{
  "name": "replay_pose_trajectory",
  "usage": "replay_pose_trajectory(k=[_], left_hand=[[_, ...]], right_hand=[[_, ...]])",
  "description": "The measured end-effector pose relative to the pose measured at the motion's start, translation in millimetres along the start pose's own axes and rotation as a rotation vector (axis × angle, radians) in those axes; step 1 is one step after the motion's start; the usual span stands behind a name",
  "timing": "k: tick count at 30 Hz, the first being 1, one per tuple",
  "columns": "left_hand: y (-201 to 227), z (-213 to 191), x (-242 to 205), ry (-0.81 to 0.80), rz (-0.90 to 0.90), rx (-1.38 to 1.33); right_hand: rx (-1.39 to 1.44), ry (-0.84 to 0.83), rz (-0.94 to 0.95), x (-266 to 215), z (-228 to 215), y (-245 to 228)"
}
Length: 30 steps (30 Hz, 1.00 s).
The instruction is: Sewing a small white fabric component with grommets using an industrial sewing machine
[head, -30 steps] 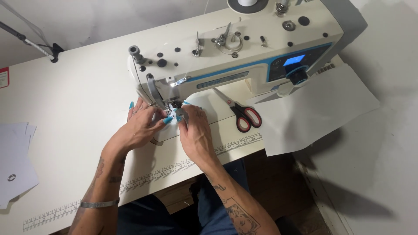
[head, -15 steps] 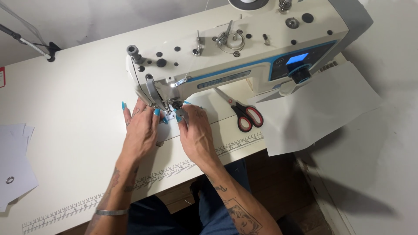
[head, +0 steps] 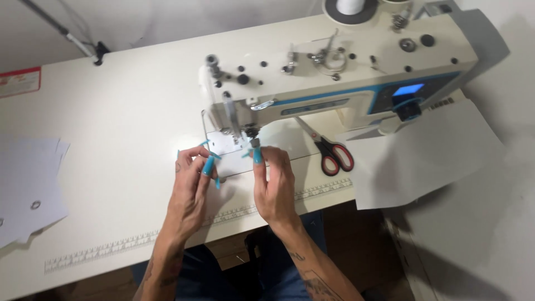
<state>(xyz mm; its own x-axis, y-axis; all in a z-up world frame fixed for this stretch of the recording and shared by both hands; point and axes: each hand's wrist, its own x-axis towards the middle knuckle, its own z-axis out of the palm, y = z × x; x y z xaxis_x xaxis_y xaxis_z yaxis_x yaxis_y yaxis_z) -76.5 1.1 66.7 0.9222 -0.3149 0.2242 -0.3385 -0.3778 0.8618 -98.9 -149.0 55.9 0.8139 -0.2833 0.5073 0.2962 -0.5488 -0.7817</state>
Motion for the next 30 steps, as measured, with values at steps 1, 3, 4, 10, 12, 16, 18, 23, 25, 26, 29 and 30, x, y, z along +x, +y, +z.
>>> replay_pose_trajectory(k=[1, 3, 4, 10, 12, 16, 18, 23, 25, 26, 29, 30], left_hand=[[4, -3, -5, 0.015, -0.009, 0.001], [13, -9, -12, -0.030, -0.027, -0.044], [15, -14, -12, -0.014, -0.028, -0.042], [19, -27, -29, -0.144, -0.074, -0.352], [17, -29, -32, 0.002, -0.073, -0.365], [36, -50, -65, 0.078, -0.072, -0.464], [31, -51, -87, 0.093, -0.061, -0.594], [40, -50, -105, 0.057, -0.097, -0.608], [46, -52, -105, 0.076, -0.158, -0.647], [48, -53, -105, 0.106, -0.213, -0.627], [49, -54, -98, 0.229, -0.131, -0.389], [50, -54, -92, 0.307, 0.010, -0.165]], right_hand=[[0.006, -0.015, -0.006, -4, -1, -4], [0.035, -0.136, -0.023, -11, -4, -11], [0.041, -0.145, -0.035, -12, -3, -14], [0.236, -0.218, 0.027, -18, -13, -32], [0.221, -0.193, 0.021, -20, -15, -28], [0.071, -0.152, 0.094, -23, -24, -29], [0.124, -0.126, 0.345, -30, -25, -26], [0.136, -0.241, 0.073, -38, -11, -60], [0.069, -0.256, -0.152, -40, -7, -70], [0.112, -0.409, -0.263, -39, -5, -72], [0.154, -0.638, -0.400, -36, 5, -82], [0.148, -0.698, -0.427, -33, 8, -86]])
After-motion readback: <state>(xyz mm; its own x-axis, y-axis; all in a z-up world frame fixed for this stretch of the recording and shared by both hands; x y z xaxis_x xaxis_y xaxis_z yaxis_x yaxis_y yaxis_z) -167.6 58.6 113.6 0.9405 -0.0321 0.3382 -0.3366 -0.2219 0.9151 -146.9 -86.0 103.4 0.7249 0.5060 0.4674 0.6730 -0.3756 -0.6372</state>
